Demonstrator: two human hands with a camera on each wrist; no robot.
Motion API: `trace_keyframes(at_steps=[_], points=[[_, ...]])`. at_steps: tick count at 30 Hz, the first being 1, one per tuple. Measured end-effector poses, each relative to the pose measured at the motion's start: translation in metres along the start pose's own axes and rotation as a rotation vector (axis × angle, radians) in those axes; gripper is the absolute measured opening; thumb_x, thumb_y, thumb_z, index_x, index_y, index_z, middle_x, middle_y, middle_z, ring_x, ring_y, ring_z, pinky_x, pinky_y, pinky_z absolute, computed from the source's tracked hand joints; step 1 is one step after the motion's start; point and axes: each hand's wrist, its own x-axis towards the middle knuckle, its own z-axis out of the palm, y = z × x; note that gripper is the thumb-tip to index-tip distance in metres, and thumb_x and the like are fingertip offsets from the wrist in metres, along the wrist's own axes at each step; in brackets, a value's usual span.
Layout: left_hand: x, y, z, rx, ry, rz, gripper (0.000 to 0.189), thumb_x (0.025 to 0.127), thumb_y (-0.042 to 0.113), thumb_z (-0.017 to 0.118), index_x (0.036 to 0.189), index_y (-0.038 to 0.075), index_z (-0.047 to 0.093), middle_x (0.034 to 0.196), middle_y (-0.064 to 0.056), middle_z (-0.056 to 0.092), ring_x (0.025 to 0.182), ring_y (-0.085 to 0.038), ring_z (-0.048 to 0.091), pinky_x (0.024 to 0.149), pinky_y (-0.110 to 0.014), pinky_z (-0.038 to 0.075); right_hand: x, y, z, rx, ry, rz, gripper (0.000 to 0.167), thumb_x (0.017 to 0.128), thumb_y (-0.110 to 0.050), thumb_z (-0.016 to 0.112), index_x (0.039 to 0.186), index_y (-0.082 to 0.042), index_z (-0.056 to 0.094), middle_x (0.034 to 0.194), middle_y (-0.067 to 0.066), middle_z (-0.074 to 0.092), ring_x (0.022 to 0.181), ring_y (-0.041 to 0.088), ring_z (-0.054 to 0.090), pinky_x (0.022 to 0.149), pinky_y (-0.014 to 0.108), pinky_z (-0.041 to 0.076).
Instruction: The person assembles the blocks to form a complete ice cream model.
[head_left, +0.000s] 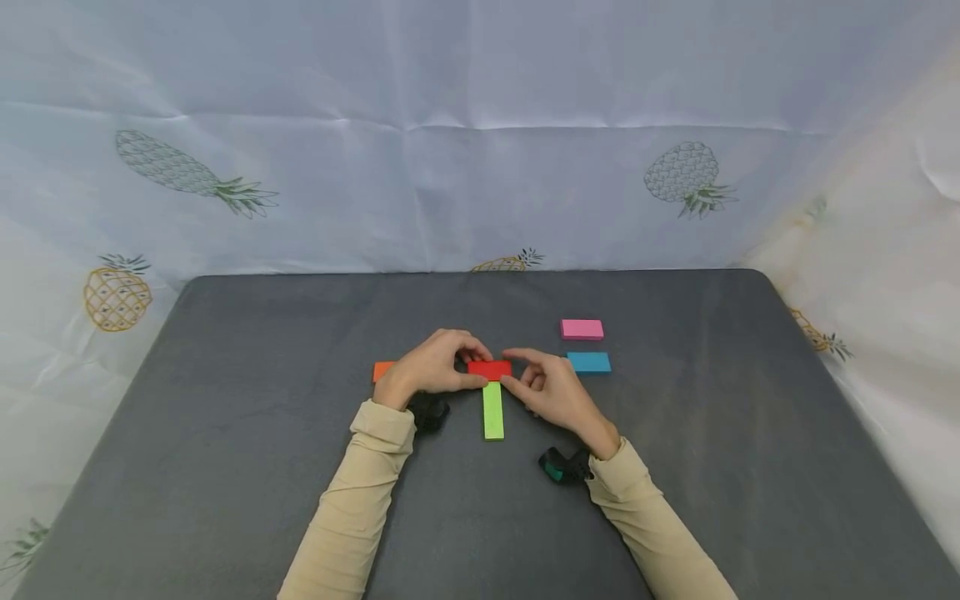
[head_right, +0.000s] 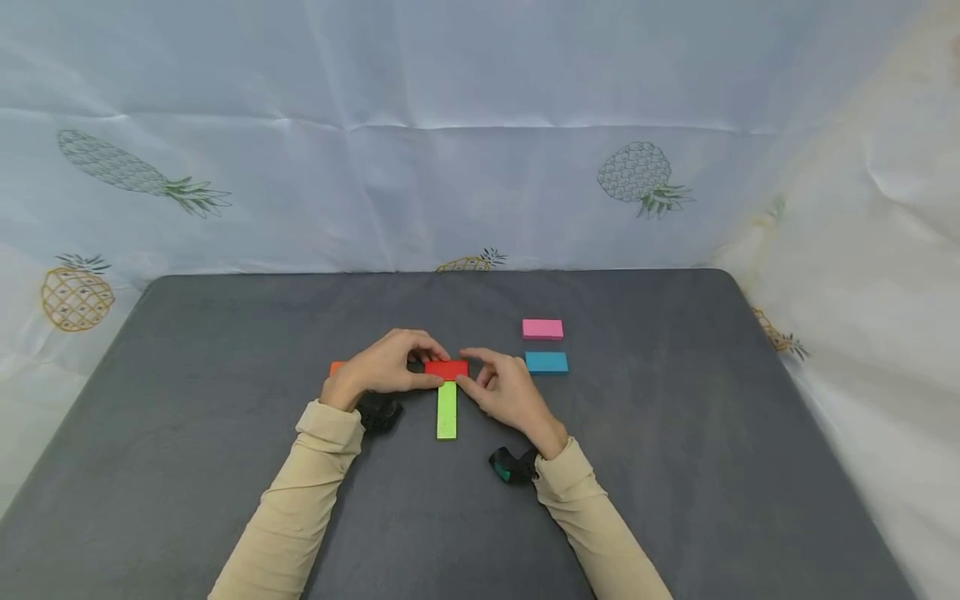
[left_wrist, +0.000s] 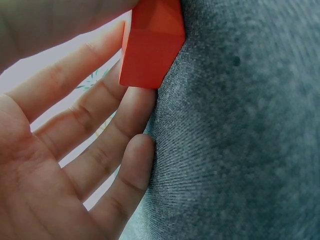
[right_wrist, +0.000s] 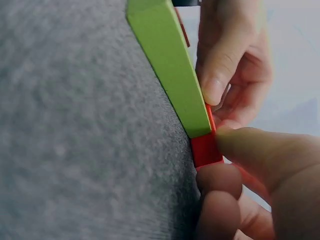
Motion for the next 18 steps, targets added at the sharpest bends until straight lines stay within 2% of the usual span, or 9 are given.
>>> trace_keyframes(at_steps=[4,10,14,18], points=[[0.0,0.0,0.0,0.004,0.001,-0.001,0.027,0.094,0.019,0.076,0.117,0.006,0.075,0.11,-0.01,0.072,0.095,-0.019,0.066,0.086,-0.031,0.055,0.002,0.005,0.0,0.028,-0.024,0.003,0.04,0.097,-0.016,0.072,0.133,-0.001,0.065,0.065,0.005,0.065,0.043,0.006,0.051,0.043,0.025,0.044],[-0.002,-0.002,0.0,0.001,0.021,0.013,0.029,0.093,0.019,0.076,0.119,0.006,0.075,0.109,-0.009,0.071,0.094,-0.018,0.064,0.085,-0.03,0.054,0.002,0.007,0.001,0.04,-0.015,-0.01,0.036,0.097,-0.016,0.072,0.129,-0.002,0.068,0.064,0.006,0.065,0.041,0.005,0.049,0.042,0.026,0.043],[-0.011,-0.003,-0.006,0.002,0.051,0.007,0.035,0.092,0.021,0.078,0.123,0.007,0.074,0.111,-0.009,0.071,0.097,-0.019,0.063,0.088,-0.033,0.055,0.002,0.008,0.001,0.044,-0.015,-0.01,0.036,0.097,-0.017,0.072,0.129,-0.002,0.068,0.064,0.007,0.064,0.041,0.005,0.048,0.042,0.026,0.043],[-0.025,-0.006,-0.016,-0.008,0.095,-0.019,0.038,0.09,0.023,0.08,0.124,0.007,0.073,0.113,-0.009,0.07,0.1,-0.022,0.064,0.091,-0.039,0.055,0.001,0.009,0.002,0.054,-0.01,0.001,0.036,0.097,-0.017,0.072,0.13,-0.003,0.068,0.064,0.007,0.064,0.04,0.006,0.047,0.042,0.025,0.042]])
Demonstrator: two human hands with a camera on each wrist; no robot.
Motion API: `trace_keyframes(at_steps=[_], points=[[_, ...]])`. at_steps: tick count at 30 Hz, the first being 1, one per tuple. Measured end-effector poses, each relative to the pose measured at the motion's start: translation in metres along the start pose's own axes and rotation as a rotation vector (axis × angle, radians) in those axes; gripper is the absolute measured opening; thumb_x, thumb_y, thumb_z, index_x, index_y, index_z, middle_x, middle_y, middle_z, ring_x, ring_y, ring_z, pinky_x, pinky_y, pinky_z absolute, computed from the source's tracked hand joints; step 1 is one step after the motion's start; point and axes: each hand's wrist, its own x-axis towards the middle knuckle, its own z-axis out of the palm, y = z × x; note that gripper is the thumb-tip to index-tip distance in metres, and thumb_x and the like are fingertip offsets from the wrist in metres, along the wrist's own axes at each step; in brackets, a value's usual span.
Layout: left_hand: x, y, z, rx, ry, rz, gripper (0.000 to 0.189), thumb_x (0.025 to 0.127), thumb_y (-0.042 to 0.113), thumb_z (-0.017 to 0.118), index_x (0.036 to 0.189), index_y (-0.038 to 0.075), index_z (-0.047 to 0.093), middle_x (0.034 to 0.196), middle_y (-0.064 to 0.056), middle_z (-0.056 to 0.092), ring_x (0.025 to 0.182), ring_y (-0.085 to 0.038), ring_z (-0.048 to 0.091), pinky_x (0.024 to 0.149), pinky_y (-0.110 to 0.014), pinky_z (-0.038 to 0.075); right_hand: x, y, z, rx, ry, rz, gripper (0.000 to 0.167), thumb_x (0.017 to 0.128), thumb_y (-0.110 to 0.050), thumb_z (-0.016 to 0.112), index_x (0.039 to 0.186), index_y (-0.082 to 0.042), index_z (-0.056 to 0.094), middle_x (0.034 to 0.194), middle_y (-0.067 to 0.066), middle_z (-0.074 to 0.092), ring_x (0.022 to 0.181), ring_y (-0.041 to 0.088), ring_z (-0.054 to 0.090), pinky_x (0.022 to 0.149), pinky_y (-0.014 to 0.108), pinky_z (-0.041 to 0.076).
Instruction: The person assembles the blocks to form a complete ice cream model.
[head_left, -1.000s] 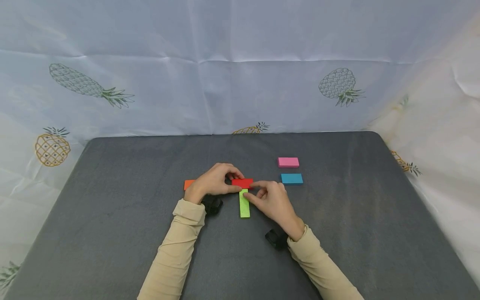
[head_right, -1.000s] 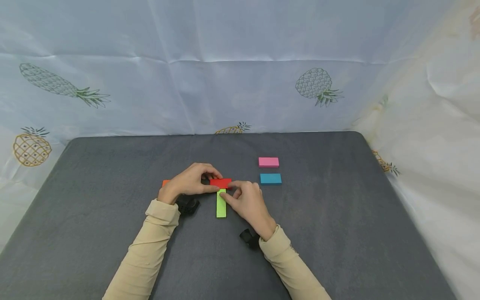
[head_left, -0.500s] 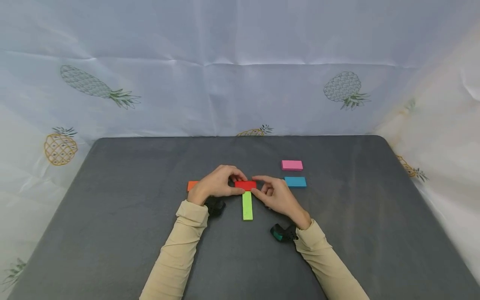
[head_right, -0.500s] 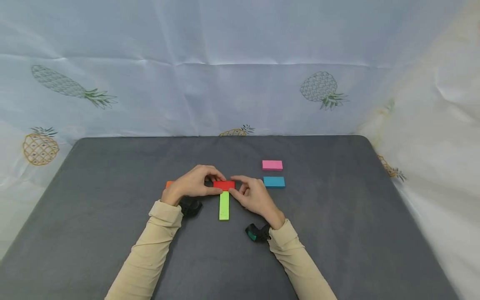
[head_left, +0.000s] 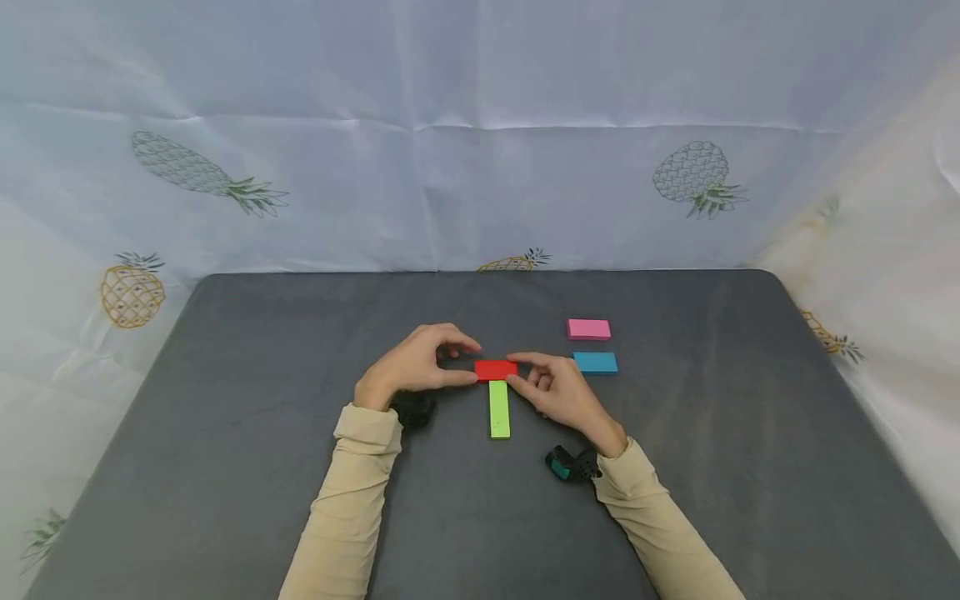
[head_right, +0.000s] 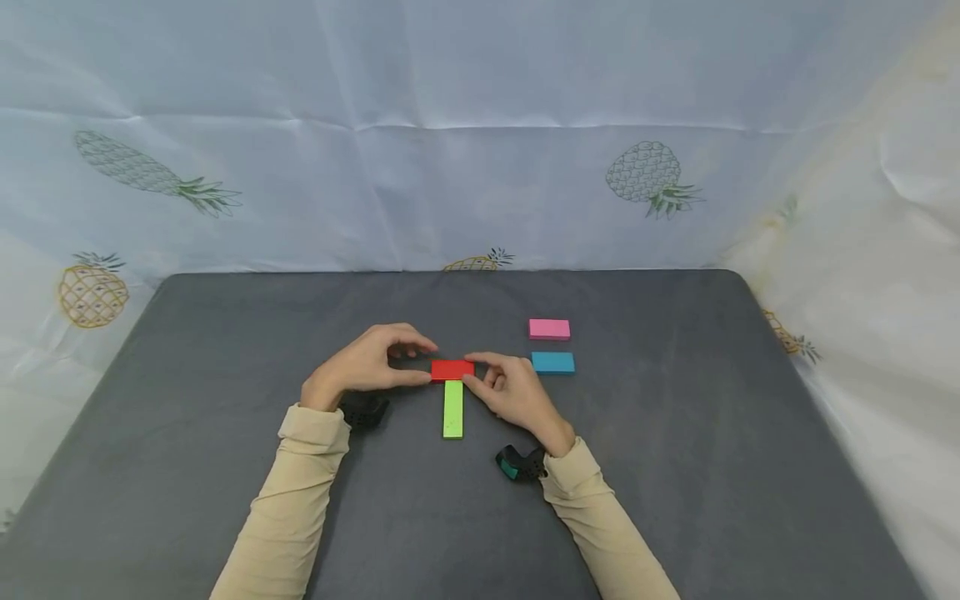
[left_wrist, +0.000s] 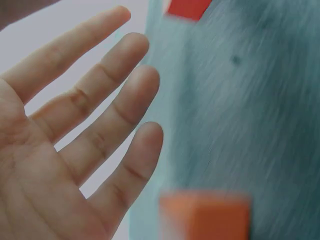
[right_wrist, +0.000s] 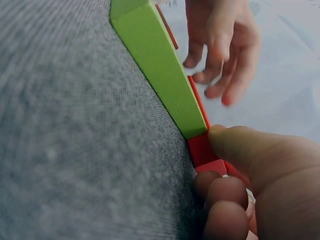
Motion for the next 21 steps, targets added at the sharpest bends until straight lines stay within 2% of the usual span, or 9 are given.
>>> trace_keyframes(at_steps=[7,11,17,21], points=[[-0.029,-0.016,-0.025,-0.069,0.078,-0.062,0.044,0.086,0.019,0.083,0.125,0.005,0.072,0.122,-0.014,0.069,0.105,-0.029,0.063,0.095,-0.047,0.054,0.0,0.002,0.002,0.007,0.013,-0.042,0.036,0.096,-0.018,0.073,0.128,-0.003,0.069,0.063,0.007,0.063,0.04,0.004,0.046,0.042,0.025,0.041],[-0.043,-0.027,-0.037,-0.057,0.107,-0.118,0.044,0.085,0.02,0.084,0.126,0.006,0.072,0.123,-0.013,0.069,0.108,-0.029,0.062,0.099,-0.05,0.052,0.001,0.004,0.002,0.004,0.012,-0.049,0.036,0.096,-0.017,0.073,0.129,-0.004,0.069,0.063,0.005,0.063,0.04,0.005,0.046,0.042,0.025,0.041],[-0.059,-0.04,-0.046,-0.013,0.101,-0.203,0.043,0.087,0.023,0.083,0.126,0.007,0.072,0.128,-0.015,0.066,0.118,-0.033,0.058,0.103,-0.054,0.049,0.001,0.005,0.001,-0.002,0.016,-0.057,0.035,0.096,-0.015,0.073,0.129,-0.003,0.069,0.062,0.003,0.062,0.04,0.005,0.046,0.041,0.025,0.042],[-0.064,-0.045,-0.047,-0.003,0.077,-0.249,0.045,0.087,0.021,0.083,0.128,0.008,0.072,0.131,-0.018,0.063,0.12,-0.035,0.055,0.103,-0.055,0.047,0.0,0.006,0.001,-0.003,0.014,-0.043,0.034,0.096,-0.015,0.073,0.128,-0.004,0.069,0.062,0.002,0.061,0.04,0.005,0.046,0.041,0.025,0.042]])
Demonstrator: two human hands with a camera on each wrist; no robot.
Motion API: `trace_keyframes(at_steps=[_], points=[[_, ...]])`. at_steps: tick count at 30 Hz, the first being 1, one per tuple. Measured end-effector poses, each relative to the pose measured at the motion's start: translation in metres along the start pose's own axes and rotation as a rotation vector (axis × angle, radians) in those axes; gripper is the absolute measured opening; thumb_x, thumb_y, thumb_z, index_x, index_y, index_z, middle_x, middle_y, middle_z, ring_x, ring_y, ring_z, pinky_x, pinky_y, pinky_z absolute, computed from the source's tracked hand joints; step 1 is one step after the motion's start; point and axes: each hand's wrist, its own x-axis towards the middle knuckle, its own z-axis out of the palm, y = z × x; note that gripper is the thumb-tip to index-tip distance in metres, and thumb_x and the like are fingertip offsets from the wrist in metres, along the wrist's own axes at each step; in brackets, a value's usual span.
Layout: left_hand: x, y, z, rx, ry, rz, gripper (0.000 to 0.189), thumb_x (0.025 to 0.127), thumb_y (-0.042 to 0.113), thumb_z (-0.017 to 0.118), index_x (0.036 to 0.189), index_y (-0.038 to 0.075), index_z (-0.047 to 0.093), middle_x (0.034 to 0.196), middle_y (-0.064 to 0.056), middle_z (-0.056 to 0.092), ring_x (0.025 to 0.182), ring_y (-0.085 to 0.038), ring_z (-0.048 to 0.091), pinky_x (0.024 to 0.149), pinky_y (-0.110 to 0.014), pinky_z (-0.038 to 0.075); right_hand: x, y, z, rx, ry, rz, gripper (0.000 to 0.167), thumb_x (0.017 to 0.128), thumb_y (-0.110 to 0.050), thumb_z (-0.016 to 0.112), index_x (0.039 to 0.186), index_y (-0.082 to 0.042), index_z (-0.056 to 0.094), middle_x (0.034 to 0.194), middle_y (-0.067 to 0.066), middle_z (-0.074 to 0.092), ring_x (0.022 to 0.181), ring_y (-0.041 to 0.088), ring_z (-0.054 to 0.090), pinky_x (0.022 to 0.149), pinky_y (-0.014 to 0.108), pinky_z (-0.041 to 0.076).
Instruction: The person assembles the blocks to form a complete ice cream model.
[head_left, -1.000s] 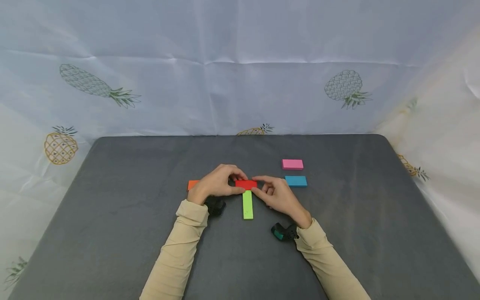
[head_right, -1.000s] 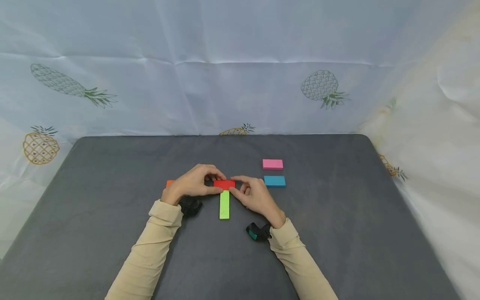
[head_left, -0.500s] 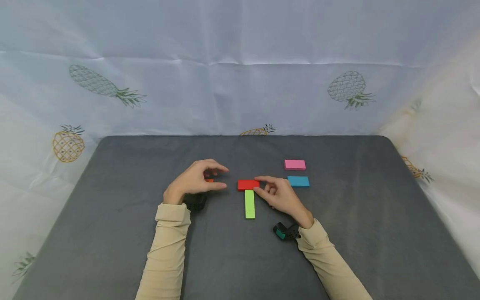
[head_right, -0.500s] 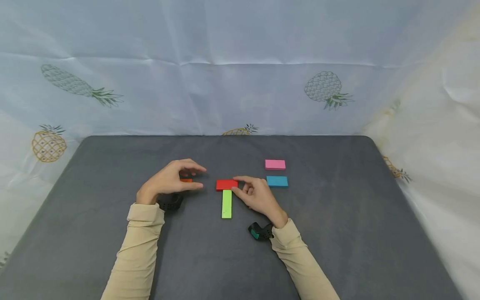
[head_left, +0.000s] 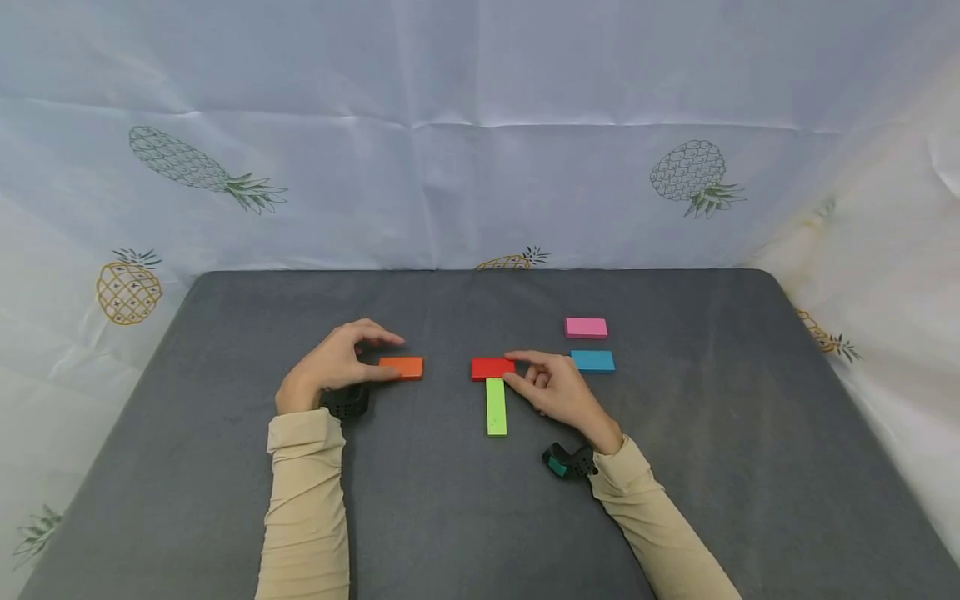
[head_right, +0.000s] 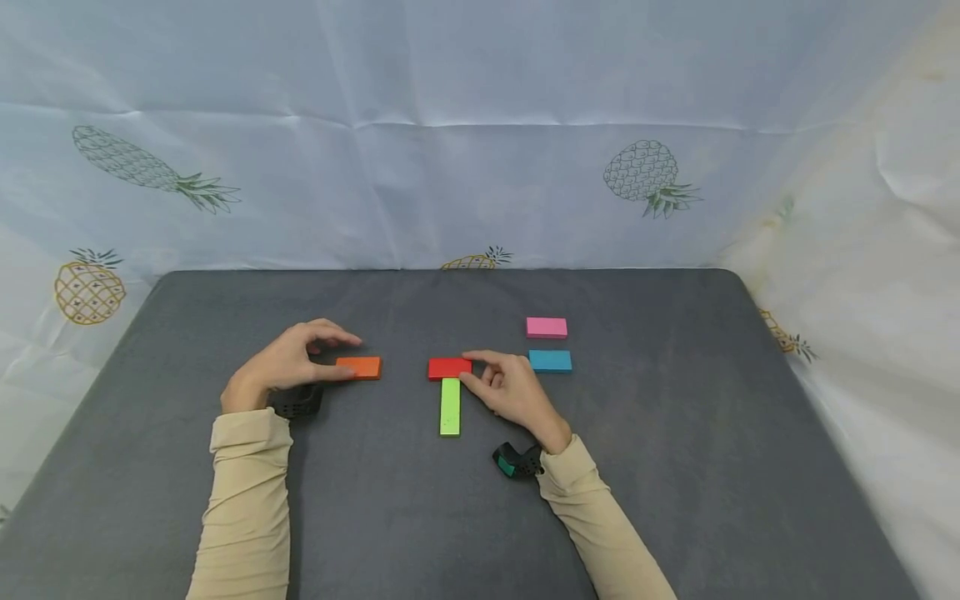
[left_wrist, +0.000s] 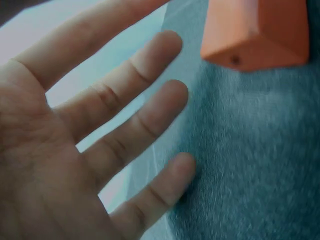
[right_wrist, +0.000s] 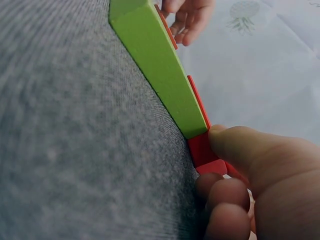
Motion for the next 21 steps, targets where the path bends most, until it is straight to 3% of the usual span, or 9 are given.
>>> trace_keyframes(at_steps=[5,12,21], points=[[-0.0013,-0.0013,-0.0011,0.0,-0.026,-0.032,0.047,0.085,0.019,0.084,0.129,0.007,0.071,0.128,-0.019,0.062,0.116,-0.034,0.054,0.1,-0.053,0.045,0.0002,0.0,-0.0002,0.003,-0.004,0.016,0.034,0.096,-0.015,0.073,0.129,-0.005,0.07,0.062,0.002,0.061,0.041,0.006,0.047,0.042,0.025,0.041],[0.0008,0.0004,0.0,0.013,-0.048,-0.007,0.043,0.085,0.019,0.085,0.124,0.006,0.073,0.123,-0.019,0.064,0.108,-0.03,0.055,0.093,-0.049,0.048,-0.0002,0.0005,-0.0004,0.001,-0.004,0.022,0.034,0.096,-0.016,0.073,0.129,-0.006,0.07,0.062,0.002,0.061,0.04,0.007,0.047,0.042,0.026,0.042],[0.0043,-0.0026,0.0014,0.001,-0.082,-0.026,0.037,0.084,0.013,0.085,0.119,0.006,0.075,0.112,-0.015,0.067,0.1,-0.025,0.058,0.089,-0.041,0.048,0.0003,0.0,-0.0006,0.0,-0.009,0.017,0.034,0.096,-0.016,0.072,0.129,-0.006,0.069,0.062,0.002,0.061,0.04,0.006,0.047,0.042,0.025,0.042]])
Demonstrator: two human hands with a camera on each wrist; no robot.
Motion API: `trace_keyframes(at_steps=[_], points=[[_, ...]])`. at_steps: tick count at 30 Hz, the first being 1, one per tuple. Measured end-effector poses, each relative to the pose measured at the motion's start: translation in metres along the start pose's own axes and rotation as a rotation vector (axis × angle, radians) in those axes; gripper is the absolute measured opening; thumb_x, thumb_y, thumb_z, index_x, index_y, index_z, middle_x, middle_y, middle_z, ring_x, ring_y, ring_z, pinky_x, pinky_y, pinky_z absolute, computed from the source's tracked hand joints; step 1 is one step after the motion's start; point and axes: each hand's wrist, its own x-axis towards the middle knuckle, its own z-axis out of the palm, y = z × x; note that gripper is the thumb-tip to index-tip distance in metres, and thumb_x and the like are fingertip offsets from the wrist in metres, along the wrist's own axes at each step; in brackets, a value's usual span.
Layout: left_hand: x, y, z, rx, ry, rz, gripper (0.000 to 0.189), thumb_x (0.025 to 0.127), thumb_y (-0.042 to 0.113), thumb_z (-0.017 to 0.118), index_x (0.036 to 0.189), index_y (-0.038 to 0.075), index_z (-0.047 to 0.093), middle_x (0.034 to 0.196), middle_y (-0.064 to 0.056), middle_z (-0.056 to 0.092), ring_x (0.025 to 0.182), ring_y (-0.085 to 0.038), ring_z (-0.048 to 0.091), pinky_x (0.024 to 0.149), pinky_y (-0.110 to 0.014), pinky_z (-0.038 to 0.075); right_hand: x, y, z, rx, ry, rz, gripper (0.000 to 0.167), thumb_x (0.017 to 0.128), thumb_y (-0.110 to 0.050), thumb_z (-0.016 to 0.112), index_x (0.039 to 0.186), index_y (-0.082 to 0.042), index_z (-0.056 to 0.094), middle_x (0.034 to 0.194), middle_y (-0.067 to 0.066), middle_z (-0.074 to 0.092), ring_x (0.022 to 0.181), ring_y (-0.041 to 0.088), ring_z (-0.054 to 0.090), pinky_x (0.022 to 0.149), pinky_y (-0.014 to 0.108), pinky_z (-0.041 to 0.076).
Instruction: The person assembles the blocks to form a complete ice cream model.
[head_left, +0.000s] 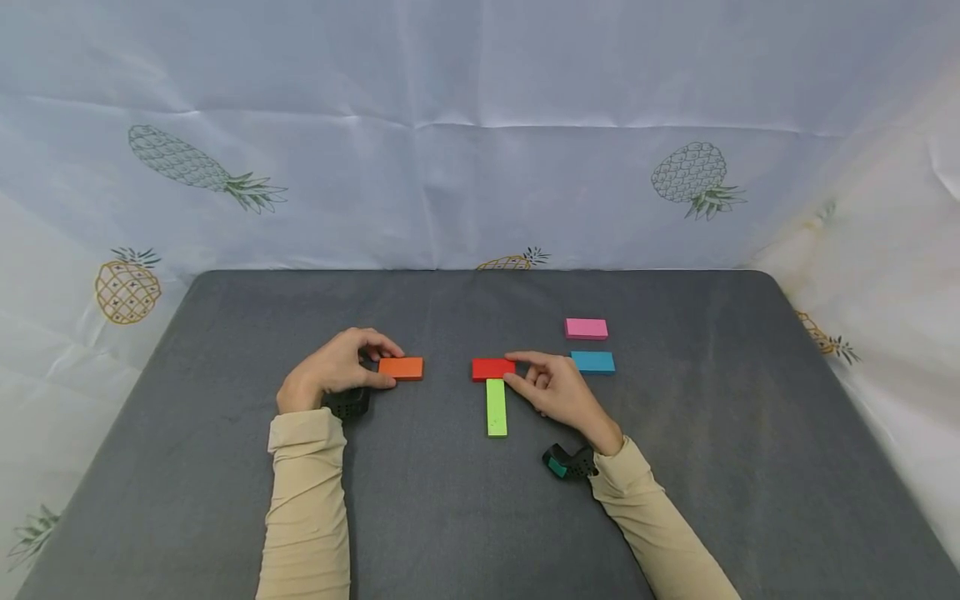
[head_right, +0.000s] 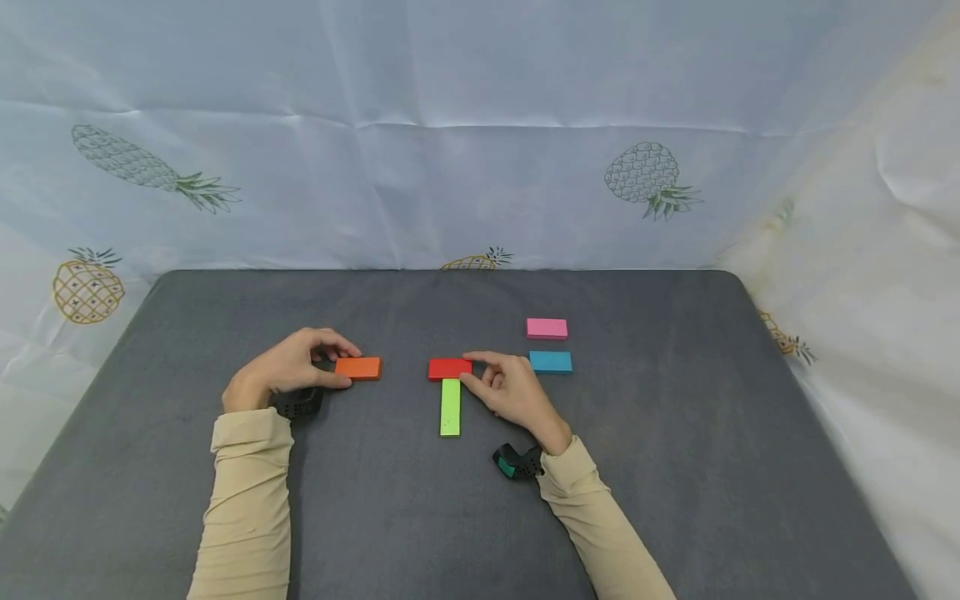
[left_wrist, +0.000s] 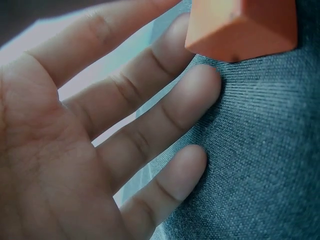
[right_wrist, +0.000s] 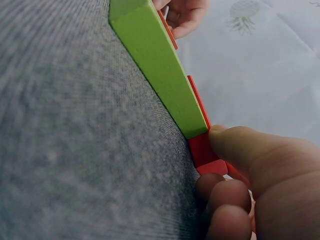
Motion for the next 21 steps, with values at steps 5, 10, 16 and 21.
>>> trace_keyframes(at_steps=[5,10,16,21], points=[[0.0004,0.0019,0.0003,-0.008,-0.004,-0.001,0.037,0.083,0.011,0.084,0.119,0.005,0.074,0.113,-0.016,0.067,0.102,-0.027,0.059,0.092,-0.044,0.05,0.0,-0.0003,-0.0001,0.001,0.002,0.001,0.035,0.096,-0.016,0.072,0.129,-0.005,0.069,0.062,0.002,0.062,0.04,0.007,0.047,0.042,0.025,0.041],[0.0007,0.0045,0.0011,-0.017,-0.01,0.004,0.037,0.084,0.011,0.084,0.119,0.005,0.074,0.115,-0.017,0.067,0.105,-0.03,0.06,0.094,-0.046,0.051,0.0002,-0.0011,-0.0001,0.003,0.003,0.007,0.034,0.096,-0.015,0.072,0.129,-0.006,0.069,0.062,0.002,0.062,0.04,0.007,0.047,0.042,0.025,0.041],[0.0011,0.0057,0.0016,-0.007,-0.003,0.034,0.034,0.084,0.011,0.084,0.117,0.005,0.075,0.117,-0.018,0.069,0.105,-0.031,0.062,0.094,-0.05,0.053,-0.0004,-0.0011,0.0002,0.01,0.006,0.007,0.034,0.096,-0.015,0.072,0.129,-0.005,0.07,0.063,0.003,0.062,0.041,0.006,0.047,0.042,0.025,0.041],[0.0031,0.0065,0.0021,0.0,0.014,0.066,0.033,0.085,0.01,0.083,0.116,0.005,0.075,0.117,-0.017,0.07,0.107,-0.032,0.063,0.096,-0.051,0.054,-0.0003,-0.0004,0.0004,0.006,0.01,-0.007,0.034,0.096,-0.015,0.072,0.128,-0.004,0.07,0.062,0.002,0.062,0.04,0.006,0.047,0.041,0.025,0.04]])
